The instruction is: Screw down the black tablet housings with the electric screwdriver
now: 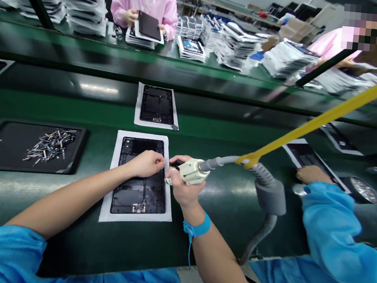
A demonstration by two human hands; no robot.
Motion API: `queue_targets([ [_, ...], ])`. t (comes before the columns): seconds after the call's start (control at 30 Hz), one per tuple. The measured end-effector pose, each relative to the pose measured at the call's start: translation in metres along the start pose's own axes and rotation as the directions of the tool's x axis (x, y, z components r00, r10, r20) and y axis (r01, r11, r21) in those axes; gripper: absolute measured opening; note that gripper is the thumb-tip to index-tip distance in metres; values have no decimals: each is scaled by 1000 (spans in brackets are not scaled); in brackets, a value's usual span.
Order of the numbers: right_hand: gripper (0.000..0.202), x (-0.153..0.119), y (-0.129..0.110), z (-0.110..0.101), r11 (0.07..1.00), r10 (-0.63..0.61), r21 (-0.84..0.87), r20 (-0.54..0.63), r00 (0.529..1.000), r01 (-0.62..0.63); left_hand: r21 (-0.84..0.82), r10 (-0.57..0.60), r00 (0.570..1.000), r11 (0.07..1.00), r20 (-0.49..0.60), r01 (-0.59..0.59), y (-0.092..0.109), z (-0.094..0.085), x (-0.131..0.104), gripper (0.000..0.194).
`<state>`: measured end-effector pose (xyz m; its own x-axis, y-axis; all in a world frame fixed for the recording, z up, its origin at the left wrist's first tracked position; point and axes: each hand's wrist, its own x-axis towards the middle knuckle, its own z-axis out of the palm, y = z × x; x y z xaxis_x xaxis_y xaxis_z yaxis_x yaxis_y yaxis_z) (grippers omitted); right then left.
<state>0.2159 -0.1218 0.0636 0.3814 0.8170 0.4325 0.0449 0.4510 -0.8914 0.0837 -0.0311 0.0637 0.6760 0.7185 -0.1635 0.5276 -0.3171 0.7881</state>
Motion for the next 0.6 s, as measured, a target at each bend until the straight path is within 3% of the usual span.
queue_targets([
  [0.6,23,0,-1,1,1000,-9,-20,2,1000,9,13,-1,1000,1000,1,1,2,-1,0,27],
])
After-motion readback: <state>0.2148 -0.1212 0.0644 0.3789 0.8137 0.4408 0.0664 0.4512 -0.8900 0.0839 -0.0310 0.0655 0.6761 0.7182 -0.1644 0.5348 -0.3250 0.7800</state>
